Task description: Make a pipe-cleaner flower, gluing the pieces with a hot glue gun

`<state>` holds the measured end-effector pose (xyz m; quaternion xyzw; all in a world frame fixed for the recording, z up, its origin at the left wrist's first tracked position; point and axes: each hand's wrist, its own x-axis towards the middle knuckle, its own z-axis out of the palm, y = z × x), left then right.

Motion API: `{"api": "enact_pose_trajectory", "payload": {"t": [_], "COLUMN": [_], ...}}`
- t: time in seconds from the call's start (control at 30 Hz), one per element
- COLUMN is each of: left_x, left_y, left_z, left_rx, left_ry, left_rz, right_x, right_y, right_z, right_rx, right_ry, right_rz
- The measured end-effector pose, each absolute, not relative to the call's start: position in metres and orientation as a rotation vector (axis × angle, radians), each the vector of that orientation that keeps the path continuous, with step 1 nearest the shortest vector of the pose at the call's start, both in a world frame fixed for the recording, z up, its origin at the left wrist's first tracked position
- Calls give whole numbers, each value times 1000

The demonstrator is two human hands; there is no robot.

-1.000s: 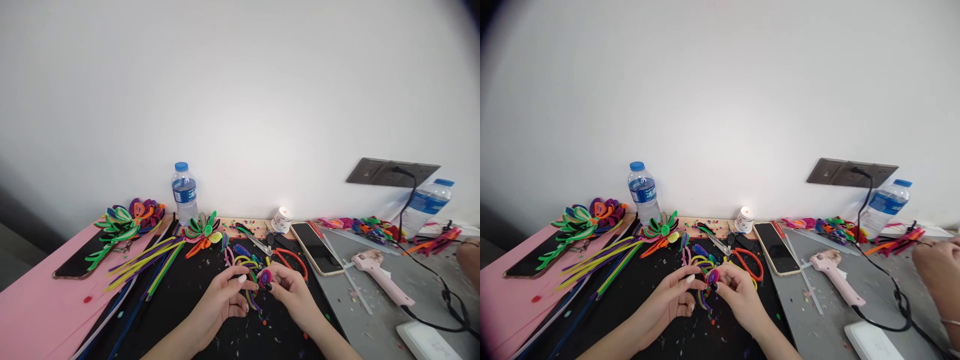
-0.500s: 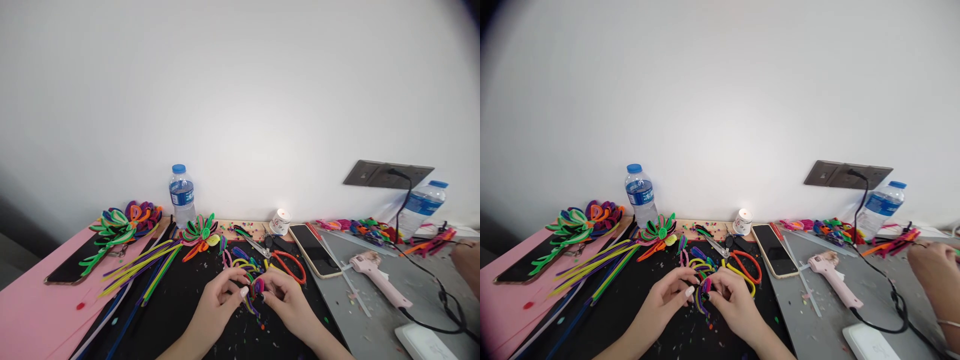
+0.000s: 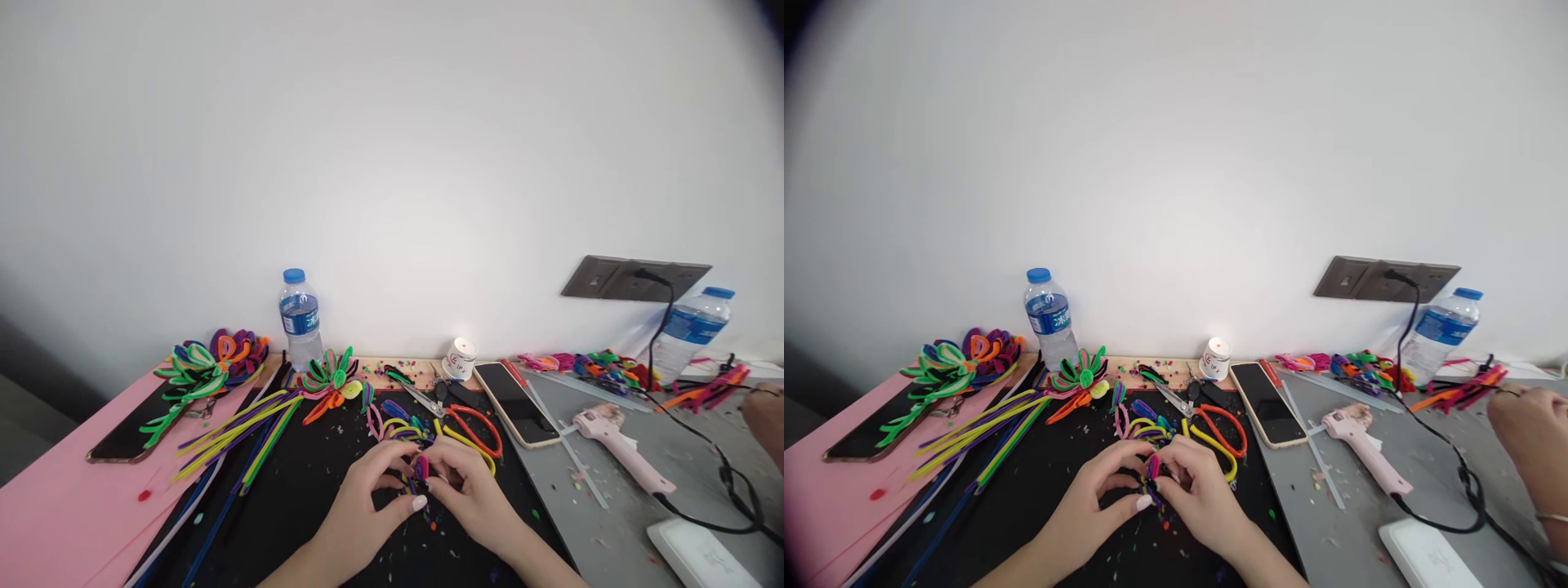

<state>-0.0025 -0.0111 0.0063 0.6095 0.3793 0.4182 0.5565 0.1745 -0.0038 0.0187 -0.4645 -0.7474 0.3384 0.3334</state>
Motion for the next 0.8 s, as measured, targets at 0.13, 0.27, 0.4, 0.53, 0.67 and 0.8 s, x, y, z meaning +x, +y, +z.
{"api": "enact_pose_trajectory", "payload": {"t": [0.13,0.27,0.4,0.53,0.67,0.8], "left_x": [-2,-2,-1,1,2,2], "left_y": [-11,-11,-11,-12,-11,-9], "left_z": [9,11,8,5,4,0], "left_rx": [1440,1450,1433,1398,1356,1301], "left_ry": [877,890,898,927,941,920], "left_rz": [982,982,976,971,958,931], "right_x": [174,175,174,172,171,172], "right_y": [-4,-5,-7,-7,-8,-9], "right_z": [17,16,16,13,9,6], "right_rx": [-1204,-1201,-1204,-1188,-1143,-1140], "right_ry": [-1973,-1999,-2060,-2133,-2192,-2250], "right_rz": [878,857,810,752,694,657]}}
